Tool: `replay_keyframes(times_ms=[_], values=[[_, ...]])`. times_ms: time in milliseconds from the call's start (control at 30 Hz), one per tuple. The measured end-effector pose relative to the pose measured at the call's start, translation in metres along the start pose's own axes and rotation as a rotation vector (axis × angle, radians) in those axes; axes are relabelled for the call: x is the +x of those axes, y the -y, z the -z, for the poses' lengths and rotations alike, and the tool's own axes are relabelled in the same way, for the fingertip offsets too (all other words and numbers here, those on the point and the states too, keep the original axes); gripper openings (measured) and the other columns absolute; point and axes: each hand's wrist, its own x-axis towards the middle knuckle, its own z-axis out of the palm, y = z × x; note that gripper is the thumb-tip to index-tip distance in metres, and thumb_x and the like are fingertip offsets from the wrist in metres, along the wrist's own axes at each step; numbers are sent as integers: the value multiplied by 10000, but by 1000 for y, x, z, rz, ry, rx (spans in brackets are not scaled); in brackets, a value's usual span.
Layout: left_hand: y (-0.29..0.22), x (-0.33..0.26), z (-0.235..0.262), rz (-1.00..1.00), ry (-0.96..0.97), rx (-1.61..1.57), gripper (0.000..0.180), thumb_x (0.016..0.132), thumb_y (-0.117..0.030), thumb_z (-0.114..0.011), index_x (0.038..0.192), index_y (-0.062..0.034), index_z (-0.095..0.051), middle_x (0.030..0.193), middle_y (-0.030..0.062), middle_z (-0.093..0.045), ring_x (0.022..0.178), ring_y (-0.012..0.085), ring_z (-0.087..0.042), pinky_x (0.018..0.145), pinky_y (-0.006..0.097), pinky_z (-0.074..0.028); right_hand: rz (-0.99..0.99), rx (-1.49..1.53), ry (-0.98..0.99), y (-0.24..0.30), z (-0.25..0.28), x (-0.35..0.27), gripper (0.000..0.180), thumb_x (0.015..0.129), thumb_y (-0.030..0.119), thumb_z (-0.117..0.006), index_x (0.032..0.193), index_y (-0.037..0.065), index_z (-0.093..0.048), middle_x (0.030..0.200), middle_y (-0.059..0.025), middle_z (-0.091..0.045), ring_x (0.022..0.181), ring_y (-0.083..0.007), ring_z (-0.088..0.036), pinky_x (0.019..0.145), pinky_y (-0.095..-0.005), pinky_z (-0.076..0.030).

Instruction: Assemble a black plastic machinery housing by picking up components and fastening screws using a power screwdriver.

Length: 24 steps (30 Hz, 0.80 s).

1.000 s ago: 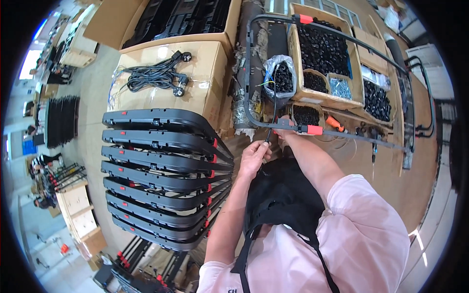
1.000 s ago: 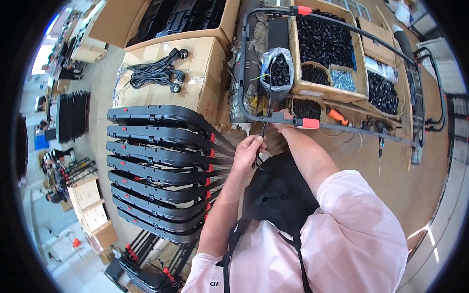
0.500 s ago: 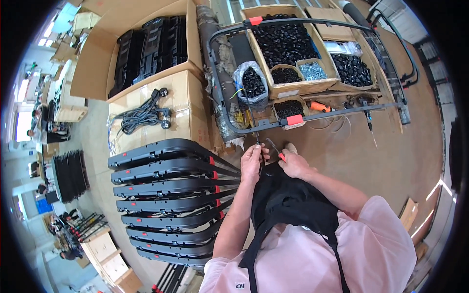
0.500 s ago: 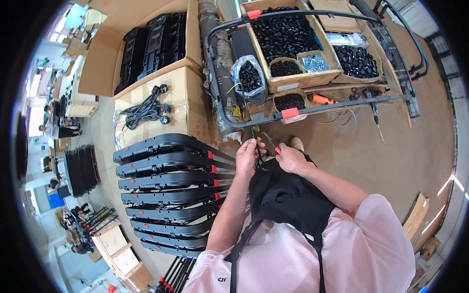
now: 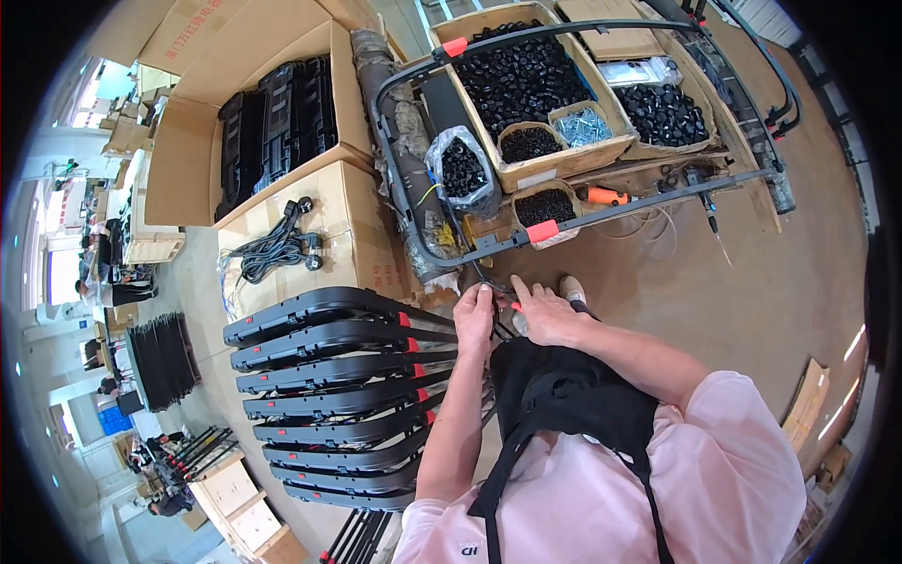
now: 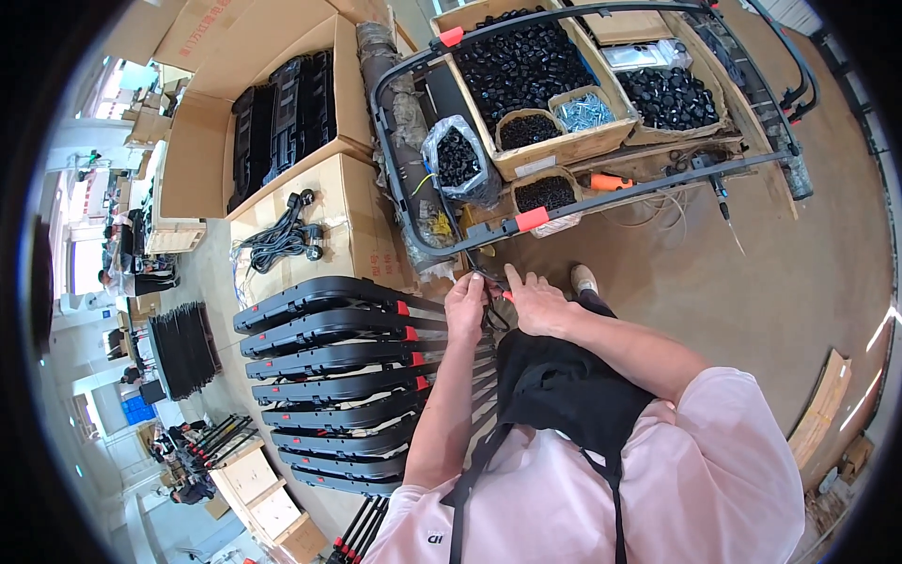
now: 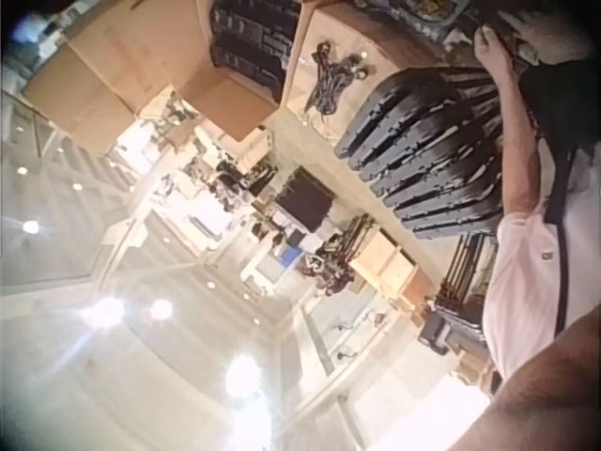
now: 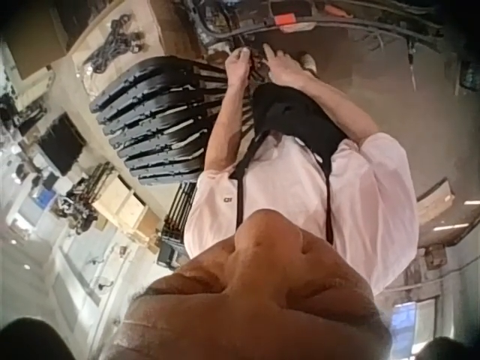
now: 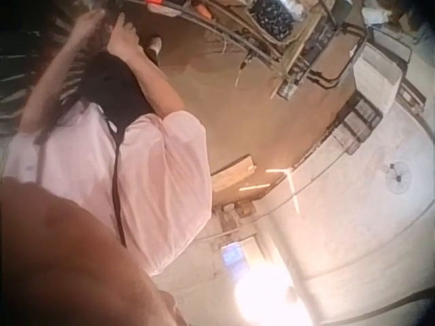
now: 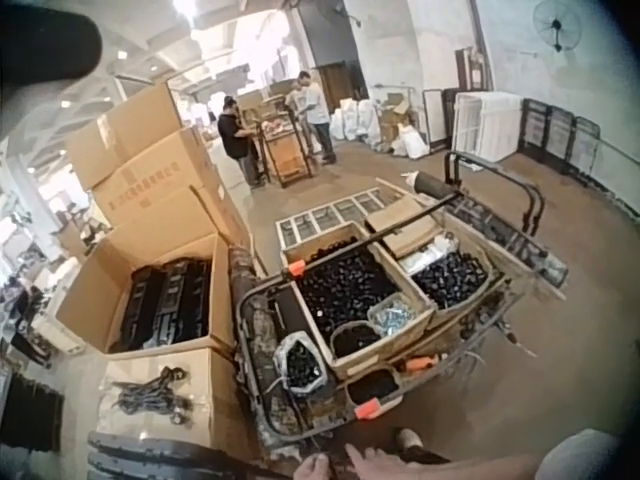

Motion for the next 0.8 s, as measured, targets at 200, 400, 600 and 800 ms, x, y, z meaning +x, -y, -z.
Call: replay_keyframes(times_ms=[200, 400, 600, 800], values=[[4, -3, -3, -104, -5, -30, 265, 1106, -234, -547, 1147, -21, -699, 933, 19, -724, 768, 83, -629, 719, 263, -490, 95, -212, 50, 1, 27, -14, 1003, 810, 130, -696, 1657, 59, -164, 1361, -303, -517, 1257, -460, -554, 1032, -559, -474], [17, 3, 5, -119, -13, -115, 271, 1106, -223, -551, 1216, -18, -690, 947, 10, -722, 813, 77, -641, 731, 256, -498, 188, -30, -29, -6, 26, -17, 1029, 792, 167, -741, 1657, 92, -188, 1254, -330, -558, 1178, -475, -599, 1008, -533, -502], [-55, 3, 22, -133, -128, 448, 292, 1049, -251, -597, 1071, 5, -734, 840, 64, -750, 776, 144, -717, 736, 323, -560, 234, 1, -138, -10, 23, -26, 987, 789, 147, -731, 1653, 160, -255, 1164, -332, -576, 1011, -492, -666, 892, -531, -557], [-124, 54, 22, -966, -199, 1533, 322, 984, -323, -595, 975, -46, -761, 863, 194, -737, 920, 414, -685, 820, 542, -478, 249, -91, -287, 12, 4, -30, 926, 792, 92, -692, 1633, 270, -348, 1098, -316, -579, 891, -493, -676, 818, -549, -565]])
